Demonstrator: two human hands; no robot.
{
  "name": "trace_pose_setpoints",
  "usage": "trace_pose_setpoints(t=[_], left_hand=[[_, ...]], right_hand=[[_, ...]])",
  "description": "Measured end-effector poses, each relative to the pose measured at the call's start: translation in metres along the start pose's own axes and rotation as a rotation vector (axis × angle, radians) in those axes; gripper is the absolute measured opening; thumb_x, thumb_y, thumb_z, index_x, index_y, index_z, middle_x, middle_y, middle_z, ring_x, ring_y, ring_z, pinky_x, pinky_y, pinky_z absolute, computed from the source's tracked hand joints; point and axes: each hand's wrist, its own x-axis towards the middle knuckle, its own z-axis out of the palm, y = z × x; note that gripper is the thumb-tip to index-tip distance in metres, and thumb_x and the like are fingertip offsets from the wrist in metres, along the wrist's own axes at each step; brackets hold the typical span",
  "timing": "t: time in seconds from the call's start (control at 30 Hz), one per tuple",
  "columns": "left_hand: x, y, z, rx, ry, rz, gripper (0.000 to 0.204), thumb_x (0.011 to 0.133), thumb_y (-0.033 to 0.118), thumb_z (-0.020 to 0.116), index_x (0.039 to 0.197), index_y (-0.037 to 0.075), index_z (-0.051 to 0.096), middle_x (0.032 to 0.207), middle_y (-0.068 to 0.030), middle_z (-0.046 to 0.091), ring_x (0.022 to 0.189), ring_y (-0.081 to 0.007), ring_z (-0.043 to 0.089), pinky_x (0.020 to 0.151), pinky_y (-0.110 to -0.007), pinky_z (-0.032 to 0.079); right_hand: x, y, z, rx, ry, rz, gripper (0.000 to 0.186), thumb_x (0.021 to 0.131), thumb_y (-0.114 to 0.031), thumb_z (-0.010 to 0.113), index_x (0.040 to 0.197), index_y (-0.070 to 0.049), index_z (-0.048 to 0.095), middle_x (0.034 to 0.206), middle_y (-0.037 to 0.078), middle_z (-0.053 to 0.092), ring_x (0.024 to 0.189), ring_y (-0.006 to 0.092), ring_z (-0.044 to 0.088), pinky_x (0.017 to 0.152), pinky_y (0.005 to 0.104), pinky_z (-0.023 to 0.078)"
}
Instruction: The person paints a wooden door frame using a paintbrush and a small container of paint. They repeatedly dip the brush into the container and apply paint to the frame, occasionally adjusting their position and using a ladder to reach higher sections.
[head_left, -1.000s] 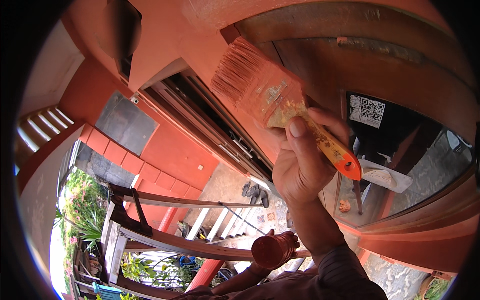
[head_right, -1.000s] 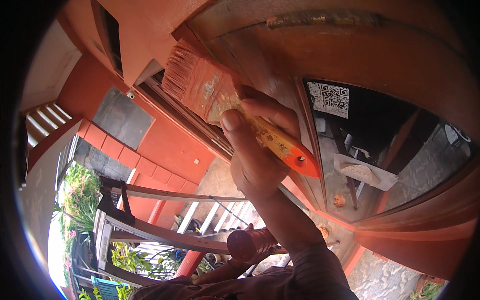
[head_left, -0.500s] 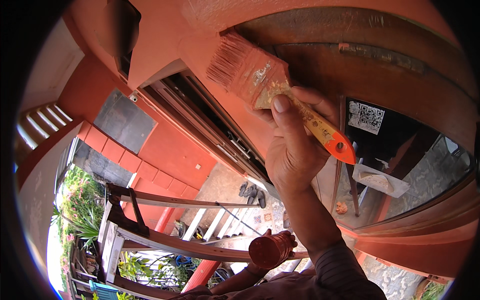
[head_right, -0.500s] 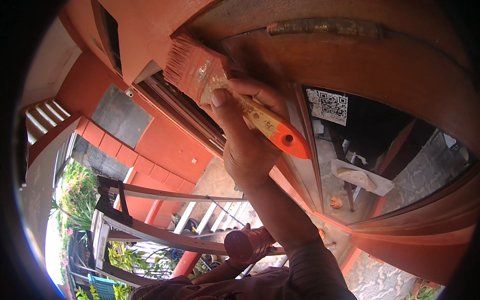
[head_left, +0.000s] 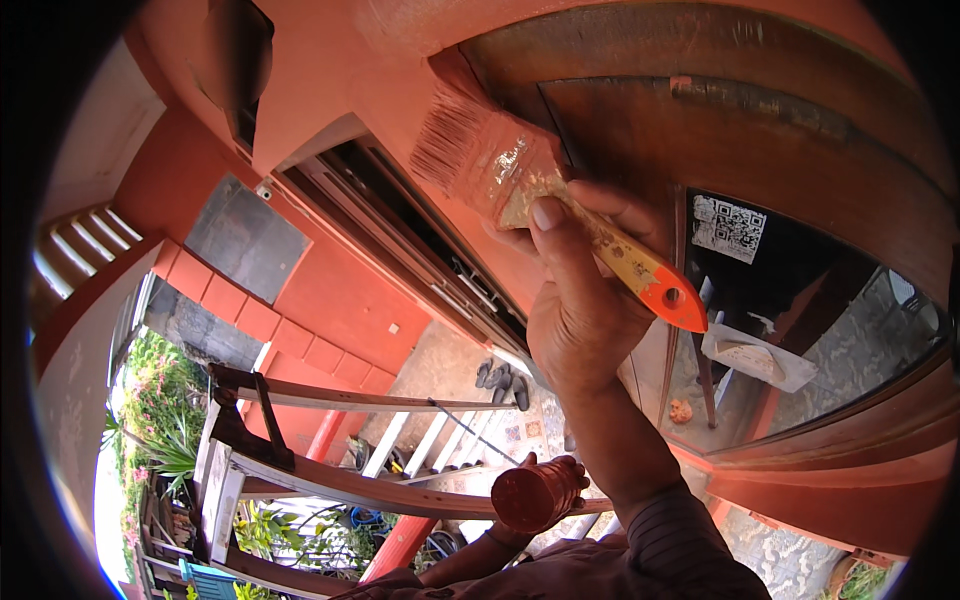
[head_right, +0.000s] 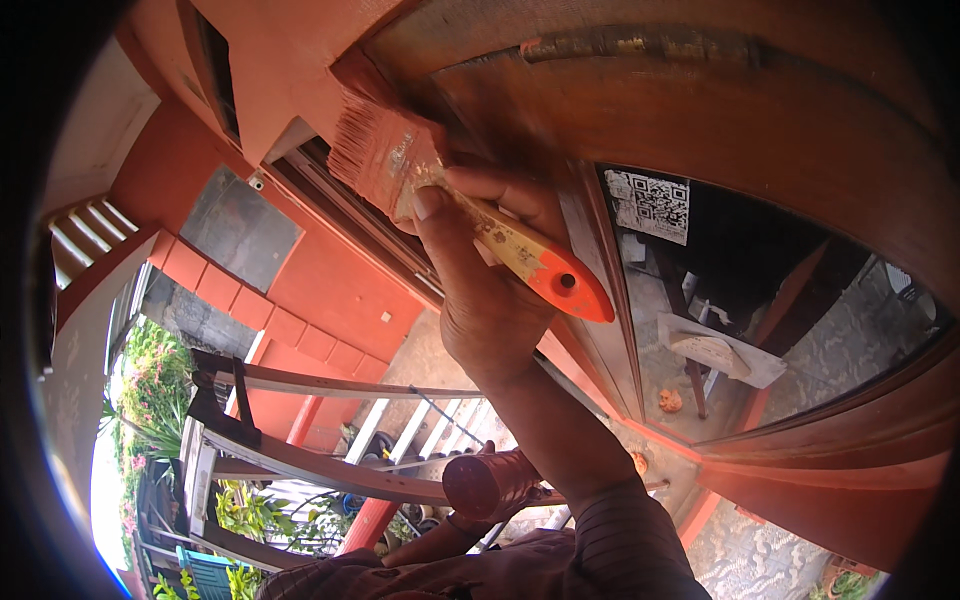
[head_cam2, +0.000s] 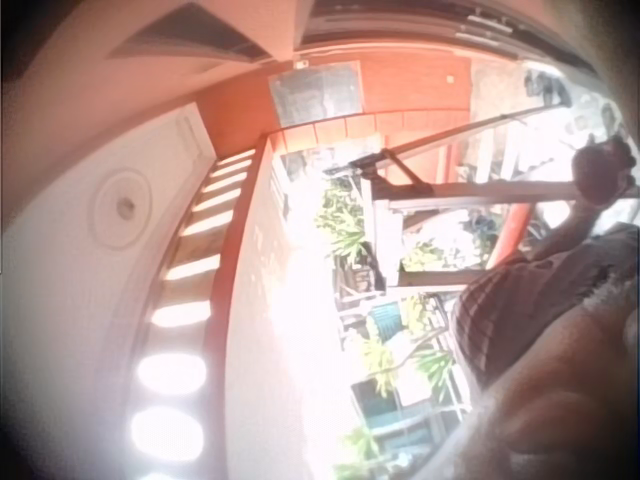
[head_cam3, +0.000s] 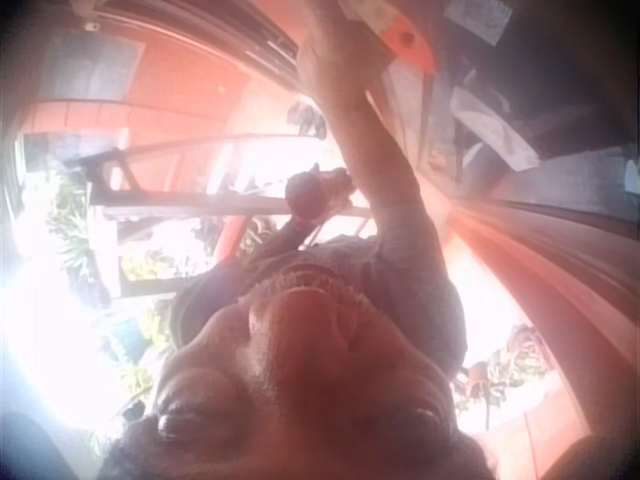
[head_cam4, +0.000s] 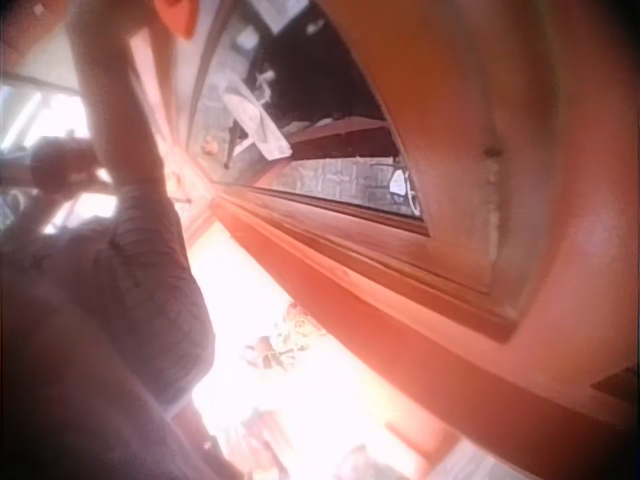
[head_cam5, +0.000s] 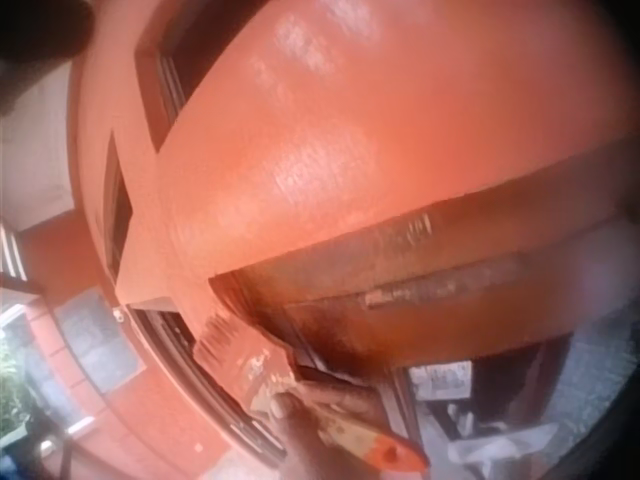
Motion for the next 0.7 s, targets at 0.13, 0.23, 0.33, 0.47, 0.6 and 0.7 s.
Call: trace_pose_setpoints(t=[0.13,0.23,0.33,0.47,0.6,0.7], left_hand=[[0.000,-0.005,0.007,-0.023,-0.017,-0.009,0.071,0.110,0.060,0.051,0.145,-0.002,0.054,0.144,-0.0234,0.058,0.140,-0.0421,0.053,0.116,-0.058,0.052],[-0.003,-0.004,0.006,-0.035,0.027,-0.004,0.072,0.110,0.061,0.050,0.145,-0.002,0.054,0.143,-0.0237,0.059,0.140,-0.0424,0.053,0.115,-0.059,0.052],[-0.005,-0.001,0.002,-0.038,0.060,-0.002,0.072,0.110,0.061,0.049,0.145,-0.001,0.054,0.144,-0.0239,0.059,0.140,-0.0427,0.054,0.116,-0.059,0.051],[0.001,-0.001,0.005,-0.047,0.023,-0.012,0.072,0.109,0.061,0.050,0.144,-0.001,0.055,0.144,-0.0237,0.059,0.140,-0.0426,0.053,0.115,-0.060,0.051],[0.001,0.002,0.003,-0.005,0.035,-0.005,0.070,0.108,0.060,0.052,0.142,-0.001,0.055,0.144,-0.0230,0.058,0.139,-0.0421,0.054,0.115,-0.059,0.051],[0.000,-0.001,0.010,-0.028,0.044,-0.007,0.069,0.108,0.059,0.054,0.141,-0.001,0.055,0.143,-0.0226,0.058,0.137,-0.0416,0.054,0.114,-0.058,0.052]], right_hand=[[-0.005,-0.002,-0.004,0.002,0.032,0.013,0.025,0.098,0.001,0.078,0.117,0.002,0.062,0.114,0.014,0.071,0.095,0.0177,0.075,0.085,0.0344,0.068],[-0.008,-0.006,-0.007,0.022,0.063,0.044,0.025,0.098,0.001,0.078,0.116,0.002,0.062,0.113,0.014,0.071,0.093,0.0194,0.076,0.085,0.0355,0.069],[-0.011,-0.007,-0.011,0.017,0.105,0.059,0.025,0.097,0.002,0.078,0.116,0.002,0.061,0.112,0.015,0.071,0.093,0.0205,0.076,0.085,0.0373,0.070],[-0.018,-0.007,-0.021,0.018,0.106,0.052,0.025,0.097,0.003,0.078,0.116,0.003,0.061,0.113,0.015,0.071,0.094,0.0199,0.076,0.084,0.0385,0.071],[-0.025,-0.010,-0.031,-0.031,0.125,0.064,0.026,0.097,0.003,0.078,0.116,0.004,0.061,0.113,0.014,0.069,0.095,0.0191,0.075,0.083,0.0380,0.071],[-0.031,-0.010,-0.037,-0.058,0.148,0.087,0.026,0.097,0.002,0.078,0.116,0.004,0.061,0.114,0.014,0.068,0.096,0.0192,0.075,0.083,0.0377,0.072]])
